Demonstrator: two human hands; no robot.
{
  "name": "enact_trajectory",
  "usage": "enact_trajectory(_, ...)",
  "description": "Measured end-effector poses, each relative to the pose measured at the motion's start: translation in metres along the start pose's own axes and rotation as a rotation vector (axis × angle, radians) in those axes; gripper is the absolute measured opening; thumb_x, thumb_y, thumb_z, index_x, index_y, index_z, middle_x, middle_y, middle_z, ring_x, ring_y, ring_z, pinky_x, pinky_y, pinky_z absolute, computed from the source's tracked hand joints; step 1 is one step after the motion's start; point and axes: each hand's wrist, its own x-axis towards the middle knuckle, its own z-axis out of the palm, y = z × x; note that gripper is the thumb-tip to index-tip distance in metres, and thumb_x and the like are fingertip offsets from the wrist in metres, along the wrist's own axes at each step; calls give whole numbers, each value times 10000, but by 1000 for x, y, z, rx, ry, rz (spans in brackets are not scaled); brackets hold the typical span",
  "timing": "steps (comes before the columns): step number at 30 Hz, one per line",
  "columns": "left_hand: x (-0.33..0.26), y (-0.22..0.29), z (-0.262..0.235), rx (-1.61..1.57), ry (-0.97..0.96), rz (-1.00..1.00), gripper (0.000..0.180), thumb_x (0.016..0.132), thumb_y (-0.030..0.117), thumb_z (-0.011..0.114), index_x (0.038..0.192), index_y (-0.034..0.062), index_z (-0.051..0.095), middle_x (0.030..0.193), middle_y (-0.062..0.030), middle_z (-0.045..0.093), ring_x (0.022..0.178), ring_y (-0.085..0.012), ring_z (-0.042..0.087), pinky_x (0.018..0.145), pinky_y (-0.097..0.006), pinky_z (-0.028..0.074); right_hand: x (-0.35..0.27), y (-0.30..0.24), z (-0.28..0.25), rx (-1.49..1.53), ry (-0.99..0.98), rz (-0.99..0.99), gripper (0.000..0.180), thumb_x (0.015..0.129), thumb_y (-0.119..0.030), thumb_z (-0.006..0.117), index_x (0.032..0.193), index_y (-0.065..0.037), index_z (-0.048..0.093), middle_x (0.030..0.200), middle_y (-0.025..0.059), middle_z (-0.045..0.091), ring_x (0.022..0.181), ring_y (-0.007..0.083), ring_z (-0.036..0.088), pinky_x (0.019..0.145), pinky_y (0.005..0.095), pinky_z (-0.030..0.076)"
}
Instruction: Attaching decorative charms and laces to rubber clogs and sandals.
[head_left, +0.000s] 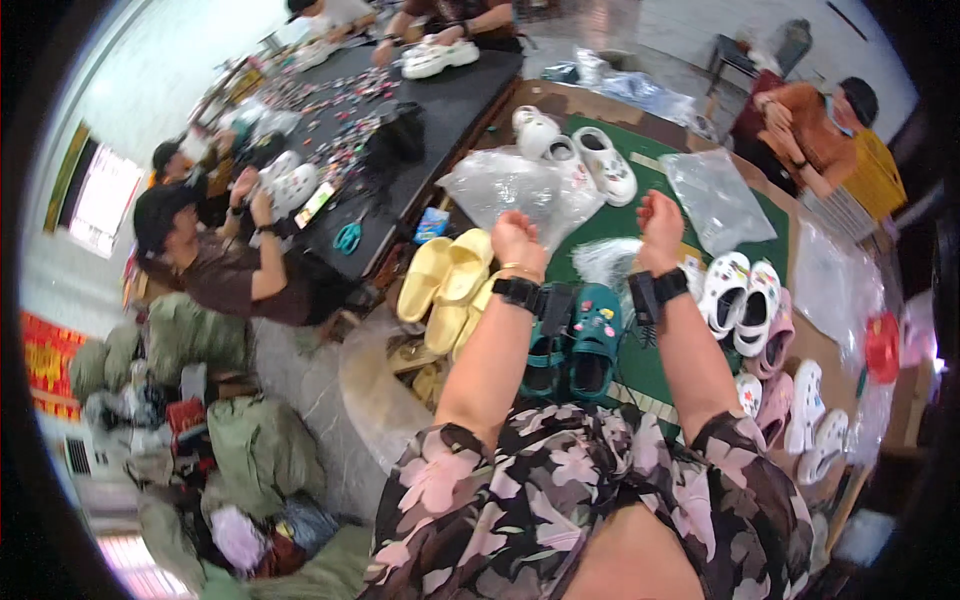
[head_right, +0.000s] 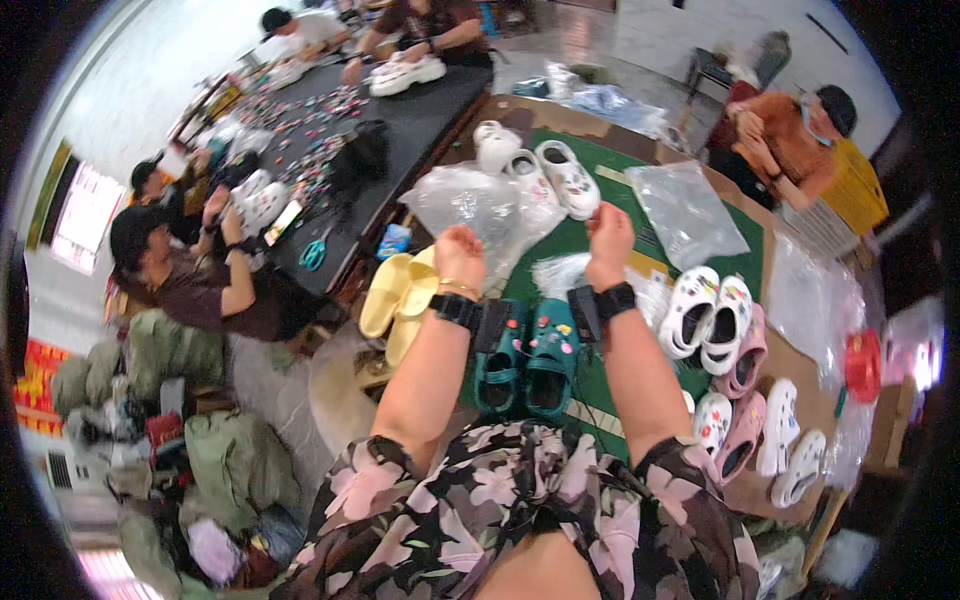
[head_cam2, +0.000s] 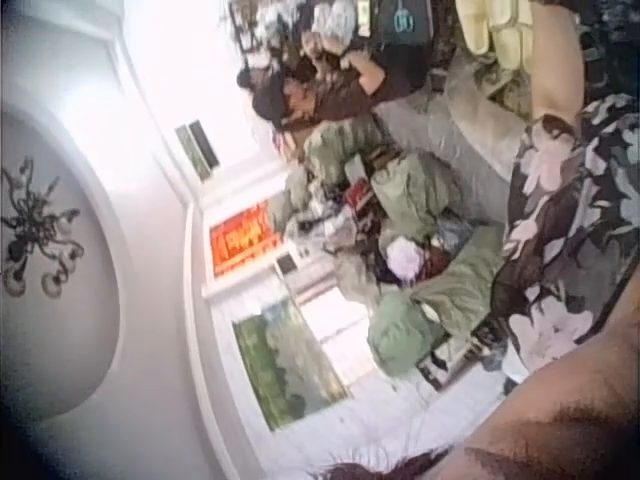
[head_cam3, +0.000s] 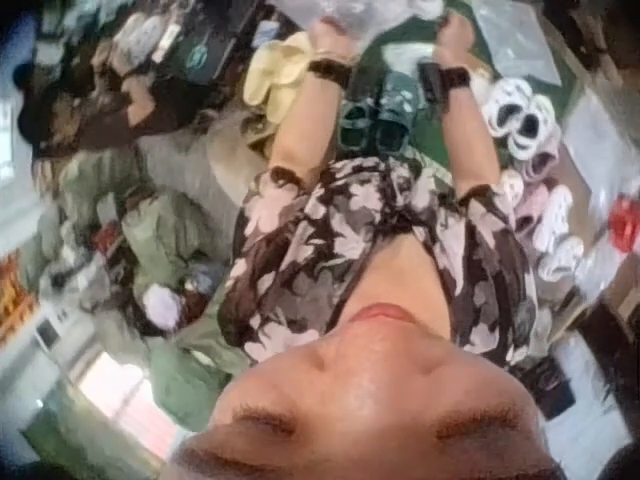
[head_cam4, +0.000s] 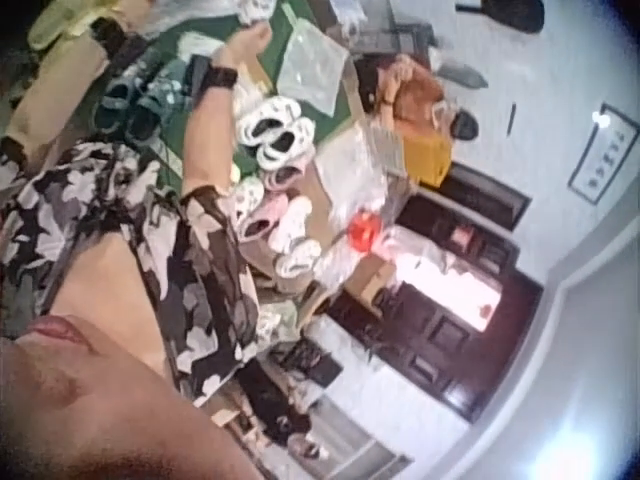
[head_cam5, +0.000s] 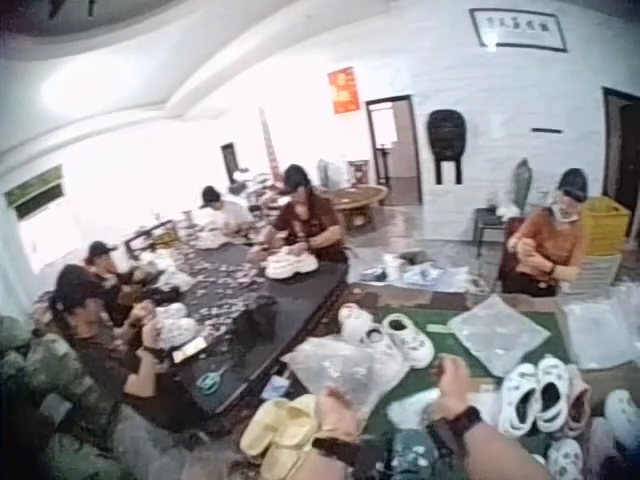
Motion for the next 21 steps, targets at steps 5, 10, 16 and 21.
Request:
enact_trajectory(5, -18, -29, 21, -7, -10, -112, 102, 915, 202, 486, 856, 142, 544, 769, 19, 574, 671, -145, 554, 592, -299, 451, -15, -12, 0, 71, 7, 13, 188, 973, -229, 508, 971, -76, 617, 805, -1, 617, 648, 80, 556, 548, 219, 419)
enact_trajectory(10, -33, -41, 32, -58, -40, -199, 117, 888, 204, 496, 811, 131, 547, 735, 9, 572, 664, -148, 551, 607, -293, 463, -48, 5, 11, 148, -1, 161, 174, 954, -228, 504, 948, -90, 609, 780, -8, 619, 644, 99, 564, 546, 246, 429)
enact_trajectory(16, -19, -47, 20, -53, -125, -113, 178, 862, 215, 485, 731, 108, 539, 670, -22, 566, 591, -156, 522, 538, -284, 427, -80, 10, 41, 336, 52, 552, 144, 917, -239, 533, 907, -113, 601, 757, -5, 615, 643, 125, 578, 561, 271, 446)
enact_trajectory(21, -30, -58, 17, 42, -180, -93, 190, 855, 274, 511, 731, 131, 523, 634, -16, 472, 529, -166, 453, 473, -305, 395, -76, 25, 41, 557, -125, 552, 138, 919, -200, 556, 877, -70, 573, 726, 25, 569, 639, 158, 549, 627, 315, 486)
